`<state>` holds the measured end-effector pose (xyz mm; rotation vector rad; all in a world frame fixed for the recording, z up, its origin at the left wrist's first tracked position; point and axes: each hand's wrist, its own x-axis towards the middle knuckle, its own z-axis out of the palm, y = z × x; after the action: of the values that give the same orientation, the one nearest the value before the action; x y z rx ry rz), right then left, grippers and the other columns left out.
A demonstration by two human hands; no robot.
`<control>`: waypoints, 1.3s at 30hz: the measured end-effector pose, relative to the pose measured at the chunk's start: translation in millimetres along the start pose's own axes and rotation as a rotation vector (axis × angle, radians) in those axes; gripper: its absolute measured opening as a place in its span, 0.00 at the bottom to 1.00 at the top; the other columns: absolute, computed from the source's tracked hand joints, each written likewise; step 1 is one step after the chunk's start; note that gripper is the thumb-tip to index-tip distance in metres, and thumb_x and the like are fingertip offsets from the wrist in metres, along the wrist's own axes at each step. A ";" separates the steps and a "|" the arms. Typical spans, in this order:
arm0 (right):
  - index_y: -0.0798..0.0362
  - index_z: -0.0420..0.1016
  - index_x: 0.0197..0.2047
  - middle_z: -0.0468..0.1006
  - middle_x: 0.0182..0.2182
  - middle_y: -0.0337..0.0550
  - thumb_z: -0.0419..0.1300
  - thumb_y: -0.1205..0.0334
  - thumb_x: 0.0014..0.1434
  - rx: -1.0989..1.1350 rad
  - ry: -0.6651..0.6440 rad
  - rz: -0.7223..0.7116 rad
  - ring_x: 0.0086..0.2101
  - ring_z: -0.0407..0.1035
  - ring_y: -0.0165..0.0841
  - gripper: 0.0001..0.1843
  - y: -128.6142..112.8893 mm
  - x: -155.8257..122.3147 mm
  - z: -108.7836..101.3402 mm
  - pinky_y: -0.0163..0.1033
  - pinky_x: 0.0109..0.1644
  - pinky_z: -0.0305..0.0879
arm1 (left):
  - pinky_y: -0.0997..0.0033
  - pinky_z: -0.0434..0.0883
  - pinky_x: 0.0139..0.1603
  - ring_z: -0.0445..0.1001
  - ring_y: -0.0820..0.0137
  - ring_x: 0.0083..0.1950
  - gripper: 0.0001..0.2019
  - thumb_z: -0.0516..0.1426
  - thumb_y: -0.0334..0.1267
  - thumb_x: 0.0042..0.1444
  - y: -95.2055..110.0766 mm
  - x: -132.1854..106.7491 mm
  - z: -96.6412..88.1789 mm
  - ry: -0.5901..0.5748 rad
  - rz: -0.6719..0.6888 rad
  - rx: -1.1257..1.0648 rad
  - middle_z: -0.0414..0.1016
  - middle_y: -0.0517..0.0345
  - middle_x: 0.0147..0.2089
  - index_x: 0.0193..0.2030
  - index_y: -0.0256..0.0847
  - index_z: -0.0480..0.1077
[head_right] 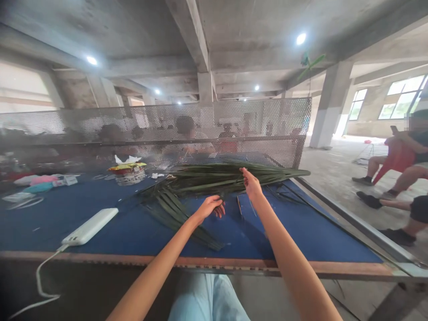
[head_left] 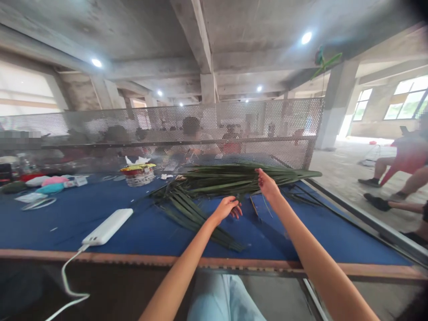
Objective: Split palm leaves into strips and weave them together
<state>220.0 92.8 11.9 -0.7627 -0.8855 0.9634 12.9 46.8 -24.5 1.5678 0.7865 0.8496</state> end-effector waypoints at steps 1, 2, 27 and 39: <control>0.53 0.80 0.36 0.67 0.21 0.33 0.68 0.42 0.41 0.021 0.025 -0.032 0.20 0.56 0.22 0.25 -7.7 0.6 -4.5 0.31 0.23 0.52 | 0.75 0.63 0.20 0.71 0.70 0.18 0.14 0.57 0.47 0.52 0.5 0.0 0.1 -0.009 -0.007 0.006 0.75 0.53 0.22 0.31 0.36 0.64; 0.54 0.80 0.36 0.66 0.21 0.32 0.68 0.42 0.41 0.040 0.050 -0.079 0.20 0.55 0.22 0.25 -14.8 0.3 -8.3 0.31 0.23 0.52 | 0.75 0.63 0.20 0.71 0.70 0.18 0.14 0.57 0.47 0.52 0.9 0.1 0.1 -0.021 -0.012 0.017 0.75 0.53 0.22 0.31 0.36 0.64; 0.54 0.71 0.52 0.76 0.43 0.54 0.40 0.48 0.67 -0.943 -0.495 -0.734 0.45 0.68 0.39 0.26 11.9 -73.3 43.4 0.43 0.49 0.62 | 0.74 0.69 0.30 0.74 0.71 0.26 0.03 0.55 0.31 0.51 1.9 7.9 -16.4 0.482 0.012 -0.244 0.74 0.59 0.24 0.31 0.39 0.63; 0.57 0.76 0.38 0.80 0.34 0.54 0.41 0.57 0.69 -1.681 -0.709 -0.728 0.31 0.73 0.38 0.24 32.5 -122.8 71.5 0.36 0.32 0.58 | 0.73 0.70 0.28 0.73 0.71 0.24 0.07 0.49 0.25 0.54 3.9 14.0 -25.3 0.394 -0.155 -0.695 0.71 0.56 0.23 0.32 0.35 0.68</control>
<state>108.8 3.8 -19.1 -1.2899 -2.4380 -0.4632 -1.3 71.0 -16.4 0.7279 0.7615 1.1773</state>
